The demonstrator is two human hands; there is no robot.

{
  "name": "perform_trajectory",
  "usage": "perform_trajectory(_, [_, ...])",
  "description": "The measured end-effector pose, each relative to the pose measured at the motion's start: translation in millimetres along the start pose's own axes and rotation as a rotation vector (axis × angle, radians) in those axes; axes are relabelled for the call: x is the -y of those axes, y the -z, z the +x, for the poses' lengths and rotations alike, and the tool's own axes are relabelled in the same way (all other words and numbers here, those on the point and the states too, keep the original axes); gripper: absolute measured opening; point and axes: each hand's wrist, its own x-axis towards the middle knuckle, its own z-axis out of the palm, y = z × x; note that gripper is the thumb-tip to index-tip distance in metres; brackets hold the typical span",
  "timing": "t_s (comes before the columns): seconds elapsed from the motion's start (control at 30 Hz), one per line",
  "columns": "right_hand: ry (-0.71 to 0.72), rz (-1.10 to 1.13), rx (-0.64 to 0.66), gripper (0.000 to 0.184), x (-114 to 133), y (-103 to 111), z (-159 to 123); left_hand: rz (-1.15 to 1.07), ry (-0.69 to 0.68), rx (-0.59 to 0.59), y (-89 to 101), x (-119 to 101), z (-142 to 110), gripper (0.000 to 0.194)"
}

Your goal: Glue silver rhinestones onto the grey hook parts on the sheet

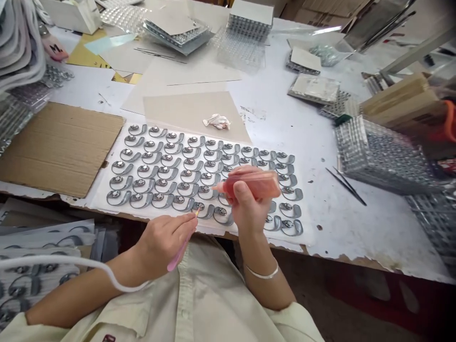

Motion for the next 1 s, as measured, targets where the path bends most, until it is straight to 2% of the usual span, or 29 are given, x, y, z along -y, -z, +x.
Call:
perform_trajectory(0.13, [0.084, 0.068, 0.018, 0.017, -4.8, -11.3, -5.7, -0.010, 0.002, 0.024, -1.4, 0.2, -1.2, 0.030])
perform_trajectory(0.23, [0.077, 0.049, 0.071, 0.016, -7.0, -14.3, -11.4, 0.023, -0.023, 0.010, -2.3, -1.7, 2.0, 0.026])
perform_trajectory(0.43, [0.119, -0.147, 0.111, 0.018, -15.0, -13.6, -17.7, 0.144, -0.071, 0.027, 1.9, -5.9, 11.9, 0.023])
perform_trajectory(0.67, [0.032, -0.140, 0.172, 0.015, -20.9, -15.1, -20.0, 0.223, -0.116, 0.049, 4.2, -8.6, 15.6, 0.025])
perform_trajectory(1.0, [0.016, -0.180, 0.180, 0.017, -22.6, -17.4, -19.8, 0.208, -0.136, 0.050, 3.9, -7.3, 14.7, 0.024])
